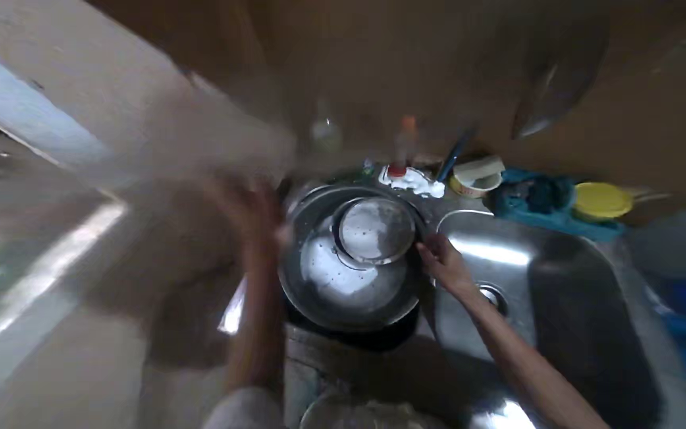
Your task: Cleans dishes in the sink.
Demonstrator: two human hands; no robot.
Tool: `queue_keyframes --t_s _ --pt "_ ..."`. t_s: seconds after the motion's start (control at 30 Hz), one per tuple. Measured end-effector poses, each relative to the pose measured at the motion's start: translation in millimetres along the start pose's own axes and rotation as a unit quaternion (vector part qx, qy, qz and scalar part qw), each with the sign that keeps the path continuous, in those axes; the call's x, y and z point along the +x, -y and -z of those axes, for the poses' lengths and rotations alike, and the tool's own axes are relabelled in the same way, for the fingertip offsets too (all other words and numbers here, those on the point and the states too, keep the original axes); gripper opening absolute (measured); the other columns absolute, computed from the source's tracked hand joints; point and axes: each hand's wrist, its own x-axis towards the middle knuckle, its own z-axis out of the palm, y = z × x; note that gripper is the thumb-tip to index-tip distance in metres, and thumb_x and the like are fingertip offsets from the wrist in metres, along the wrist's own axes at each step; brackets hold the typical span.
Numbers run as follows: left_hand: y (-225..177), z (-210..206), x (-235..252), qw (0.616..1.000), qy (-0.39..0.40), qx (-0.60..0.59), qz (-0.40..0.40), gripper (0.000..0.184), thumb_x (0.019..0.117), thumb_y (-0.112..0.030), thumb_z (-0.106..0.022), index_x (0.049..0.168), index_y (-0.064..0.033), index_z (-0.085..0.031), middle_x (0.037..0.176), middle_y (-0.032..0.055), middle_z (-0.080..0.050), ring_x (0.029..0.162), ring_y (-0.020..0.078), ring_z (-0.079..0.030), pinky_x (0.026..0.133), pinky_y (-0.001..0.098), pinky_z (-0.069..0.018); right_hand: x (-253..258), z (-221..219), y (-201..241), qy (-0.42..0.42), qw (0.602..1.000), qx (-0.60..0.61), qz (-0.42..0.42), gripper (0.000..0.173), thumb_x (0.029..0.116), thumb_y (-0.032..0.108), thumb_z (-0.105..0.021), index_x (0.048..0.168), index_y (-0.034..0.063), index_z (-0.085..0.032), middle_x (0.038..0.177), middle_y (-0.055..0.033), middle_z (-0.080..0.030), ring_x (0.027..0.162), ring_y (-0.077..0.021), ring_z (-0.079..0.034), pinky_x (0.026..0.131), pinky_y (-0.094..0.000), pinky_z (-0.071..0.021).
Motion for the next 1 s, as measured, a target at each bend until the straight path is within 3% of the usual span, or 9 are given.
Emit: queue_keyframes --t_s 0.1,0.2,0.33,0.4,0.5,0.6,0.73,0.83,1.0 --pt "24.5 -88.7 -65.8 0.885 0.4 0.077 0.226 0.063 0.1071 -0.031 -0.052 0.154 0.007 -0.033 0.162 0.0269 -0.03 0.151 0.0355 -0.031 0.123 0.0501 -0.0283 57.3 -13.6 -6.3 0.045 0.992 -0.043 -0.109 0.056 0.1076 0.034 -0.053 0.144 -0.0078 -0.045 0.125 -0.0306 -0.061 0.102 -0.037 -0.069 0.092 -0.0506 -0.0562" --pt "74.6 -143.7 -100.1 0.758 0.586 0.231 0.169 0.083 0.1054 -0.051 -0.047 0.159 0.0067 -0.02 0.169 0.0269 -0.002 0.158 0.0397 0.006 0.127 0.0541 0.0002 80.0 -26.9 -6.1 0.06 0.982 0.006 -0.177 0.043 0.1105 0.025 -0.047 0.139 -0.0065 -0.05 0.124 -0.0289 -0.06 0.093 -0.0314 -0.07 0.082 -0.0433 -0.06" --pt "73.6 -175.0 -102.0 0.771 0.552 0.233 0.218 0.088 0.0913 -0.034 -0.071 0.158 0.0049 -0.028 0.17 0.0231 0.002 0.158 0.037 0.006 0.127 0.0528 0.0009 79.8 -40.7 -10.4 0.043 0.983 0.014 -0.178 0.039 0.1118 0.021 -0.042 0.135 -0.0081 -0.052 0.123 -0.0288 -0.061 0.098 -0.0311 -0.07 0.084 -0.0441 -0.0598" --pt "52.5 -184.1 -101.2 0.749 0.612 0.19 0.169 0.054 0.1035 -0.032 -0.056 0.143 0.0055 -0.052 0.157 0.0298 -0.037 0.15 0.0431 -0.03 0.121 0.0587 -0.0241 77.8 -43.5 -18.4 0.038 0.987 0.042 -0.148 0.035 0.1113 0.017 -0.04 0.132 -0.0094 -0.053 0.118 -0.0266 -0.062 0.095 -0.028 -0.07 0.082 -0.0419 -0.0597" --pt "57.6 -188.6 -92.4 0.719 0.671 0.127 0.126 0.056 0.1084 -0.022 -0.044 0.158 0.0004 -0.032 0.164 0.0218 -0.03 0.154 0.0367 -0.023 0.125 0.0536 -0.0154 77.3 -42.2 -24.9 0.022 0.987 0.1 -0.123 0.034 0.1112 0.015 -0.042 0.13 -0.0108 -0.054 0.111 -0.0246 -0.064 0.087 -0.0246 -0.069 0.075 -0.0392 -0.0606" --pt "73.9 -184.7 -93.5 0.764 0.603 0.161 0.167 0.056 0.1084 -0.037 -0.047 0.15 0.0015 -0.045 0.156 0.025 -0.042 0.146 0.0403 -0.039 0.118 0.0591 -0.0302 75.2 -42.4 -20.6 0.011 0.985 0.117 -0.126 0.034 0.1112 0.013 -0.04 0.136 -0.0104 -0.046 0.109 -0.0238 -0.061 0.081 -0.0238 -0.07 0.07 -0.0383 -0.0613" --pt "73.2 -181.0 -90.4 0.761 0.637 0.083 0.094 0.067 0.1059 -0.027 -0.052 0.164 -0.0123 -0.023 0.171 0.0156 -0.01 0.157 0.0355 -0.014 0.125 0.0559 -0.0134 80.6 -46.3 -24.0 0.001 0.989 0.119 -0.084 0.032 0.1087 0.01 -0.044 0.131 -0.0114 -0.051 0.106 -0.0221 -0.064 0.087 -0.0213 -0.067 0.078 -0.0374 -0.0579" --pt "71.9 -175.7 -82.8 0.787 0.574 0.164 0.152 0.052 0.1076 -0.039 -0.048 0.147 -0.0041 -0.051 0.143 0.0261 -0.055 0.129 0.0461 -0.055 0.104 0.0671 -0.042 82.6 -43.0 -16.2 0.002 0.992 0.095 -0.084 0.035 0.109 0.013 -0.047 0.136 -0.009 -0.048 0.112 -0.0245 -0.063 0.092 -0.0254 -0.067 0.082 -0.0416 -0.058" --pt "60.6 -161.6 -82.1 0.772 0.632 0.064 0.018 0.069 0.1078 -0.042 -0.046 0.161 -0.0028 -0.027 0.171 0.0158 -0.015 0.159 0.0298 -0.006 0.128 0.0486 -0.0033 97.0 -31.5 -7.6 0.019 0.996 0.058 -0.063 0.036 0.1098 0.014 -0.042 0.137 -0.008 -0.048 0.109 -0.025 -0.062 0.09 -0.0283 -0.064 0.083 -0.0461 -0.0539"
